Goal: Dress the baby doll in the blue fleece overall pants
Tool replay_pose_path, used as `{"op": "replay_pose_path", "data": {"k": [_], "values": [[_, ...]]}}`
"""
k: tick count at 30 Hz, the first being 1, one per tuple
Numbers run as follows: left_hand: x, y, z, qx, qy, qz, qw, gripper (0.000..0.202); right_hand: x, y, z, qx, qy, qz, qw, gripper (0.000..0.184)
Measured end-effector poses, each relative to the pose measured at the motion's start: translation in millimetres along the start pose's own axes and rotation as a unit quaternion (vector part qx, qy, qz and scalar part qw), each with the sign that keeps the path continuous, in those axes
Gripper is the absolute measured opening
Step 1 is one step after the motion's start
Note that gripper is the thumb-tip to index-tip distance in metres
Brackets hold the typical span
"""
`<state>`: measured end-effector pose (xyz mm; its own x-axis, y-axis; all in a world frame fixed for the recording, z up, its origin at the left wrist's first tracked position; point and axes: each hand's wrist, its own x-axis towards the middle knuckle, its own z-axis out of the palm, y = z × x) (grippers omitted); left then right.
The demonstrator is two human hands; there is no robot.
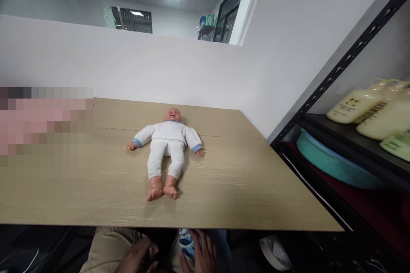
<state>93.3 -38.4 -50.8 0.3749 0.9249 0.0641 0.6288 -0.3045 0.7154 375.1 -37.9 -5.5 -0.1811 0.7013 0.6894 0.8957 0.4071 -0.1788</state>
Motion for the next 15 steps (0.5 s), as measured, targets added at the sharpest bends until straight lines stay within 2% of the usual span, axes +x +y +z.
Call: {"op": "replay_pose_path", "data": {"k": [2,5,7,9,12,15], "values": [[16,2,0.4,-0.064,-0.033,-0.015,0.997,0.033,1,3,1,0.039,-0.055,-0.045,0.997,0.014],[39,15,-1.1,-0.121,-0.054,-0.045,0.99,0.05,-8,-3,3,0.13,-0.117,-0.048,0.984,0.02],[49,24,3.5,-0.126,-0.079,-0.07,0.986,0.061,-21,-6,3,0.149,-0.119,-0.026,0.981,0.024],[55,33,13.5,-0.12,-0.114,-0.067,0.984,0.075,-38,-1,-1,0.125,-0.094,0.01,0.988,0.029],[58,42,33.5,-0.102,-0.173,-0.073,0.977,0.097,-58,17,-15,0.071,0.011,0.099,0.992,0.029],[57,47,50.4,-0.091,-0.196,-0.105,0.971,0.102,-62,33,-35,0.041,0.118,0.194,0.973,0.036]]}}
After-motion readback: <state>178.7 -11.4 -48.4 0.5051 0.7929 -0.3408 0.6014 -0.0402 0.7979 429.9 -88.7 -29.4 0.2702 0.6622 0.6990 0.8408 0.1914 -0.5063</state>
